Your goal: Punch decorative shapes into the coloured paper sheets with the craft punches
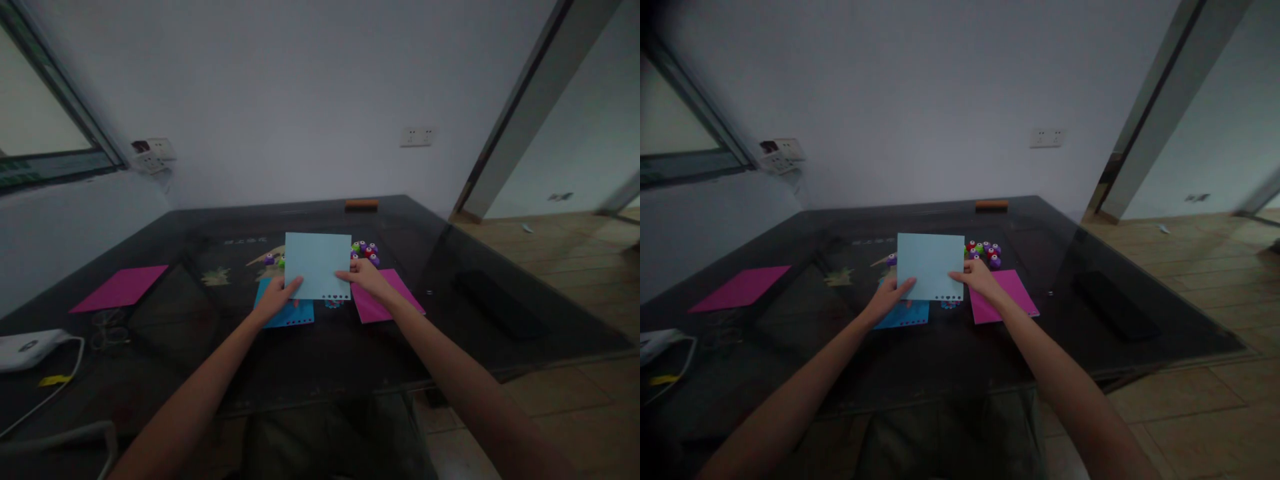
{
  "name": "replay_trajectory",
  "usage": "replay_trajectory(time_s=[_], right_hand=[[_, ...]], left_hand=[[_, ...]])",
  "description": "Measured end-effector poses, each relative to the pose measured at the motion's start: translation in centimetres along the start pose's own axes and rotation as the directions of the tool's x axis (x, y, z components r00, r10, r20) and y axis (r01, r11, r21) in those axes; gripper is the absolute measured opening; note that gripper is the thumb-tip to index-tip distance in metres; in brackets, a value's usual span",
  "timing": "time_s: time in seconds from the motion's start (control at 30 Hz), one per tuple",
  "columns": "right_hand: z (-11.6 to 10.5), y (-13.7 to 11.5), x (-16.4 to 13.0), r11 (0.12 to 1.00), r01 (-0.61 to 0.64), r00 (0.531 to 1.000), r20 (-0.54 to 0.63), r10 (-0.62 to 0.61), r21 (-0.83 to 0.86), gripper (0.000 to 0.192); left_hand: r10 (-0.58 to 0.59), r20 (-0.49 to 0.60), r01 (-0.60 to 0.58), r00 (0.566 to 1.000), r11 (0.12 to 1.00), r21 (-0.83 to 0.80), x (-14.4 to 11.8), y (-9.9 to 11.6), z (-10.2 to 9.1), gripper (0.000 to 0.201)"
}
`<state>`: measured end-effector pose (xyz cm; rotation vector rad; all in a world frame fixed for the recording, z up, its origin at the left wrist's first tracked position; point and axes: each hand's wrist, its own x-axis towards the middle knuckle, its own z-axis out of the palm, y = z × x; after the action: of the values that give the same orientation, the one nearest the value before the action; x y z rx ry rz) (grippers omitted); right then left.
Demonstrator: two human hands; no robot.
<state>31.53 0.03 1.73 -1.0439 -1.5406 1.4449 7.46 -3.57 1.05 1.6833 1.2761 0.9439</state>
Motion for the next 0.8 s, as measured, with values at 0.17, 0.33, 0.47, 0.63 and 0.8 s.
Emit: replay_trajectory(time_s=[0.17,0.33,0.47,0.63,0.8], right_hand=[[-0.4,0.5,-1.2,0.998,-0.011,1.000,0.026,0.010,0.059,0.023],[-0.5,0.5,-1.2,0.999,-0.003,0.997,0.078,-0.001,0.047,0.025],[-0.7,0.7,-1.2,1.000,0.013,0.995,0.103,-0.012,-0.010,0.028],[-1.4,1.0,-1.1,0.998,0.015,0.994,0.108,-0.009,-0.058,0.028],[-2.3,1.4,-0.7,0.995,-0.001,0.996,0.088,0.010,-0.100,0.028]], left_hand=[[0.014,0.037,-0.014,0.999,1.000,-0.012,-0.2,0.3,0.7,0.044],[0.027,0.001,-0.027,1.000,1.000,0.003,-0.4,0.7,0.5,0.047],[0.027,0.005,-0.027,1.000,1.000,-0.004,-0.6,1.0,0.7,0.047],[0.047,0.043,-0.047,0.998,0.999,0.003,-0.4,0.7,0.9,0.048],[0.025,0.063,-0.025,0.998,1.000,-0.003,-0.2,0.2,1.1,0.044]])
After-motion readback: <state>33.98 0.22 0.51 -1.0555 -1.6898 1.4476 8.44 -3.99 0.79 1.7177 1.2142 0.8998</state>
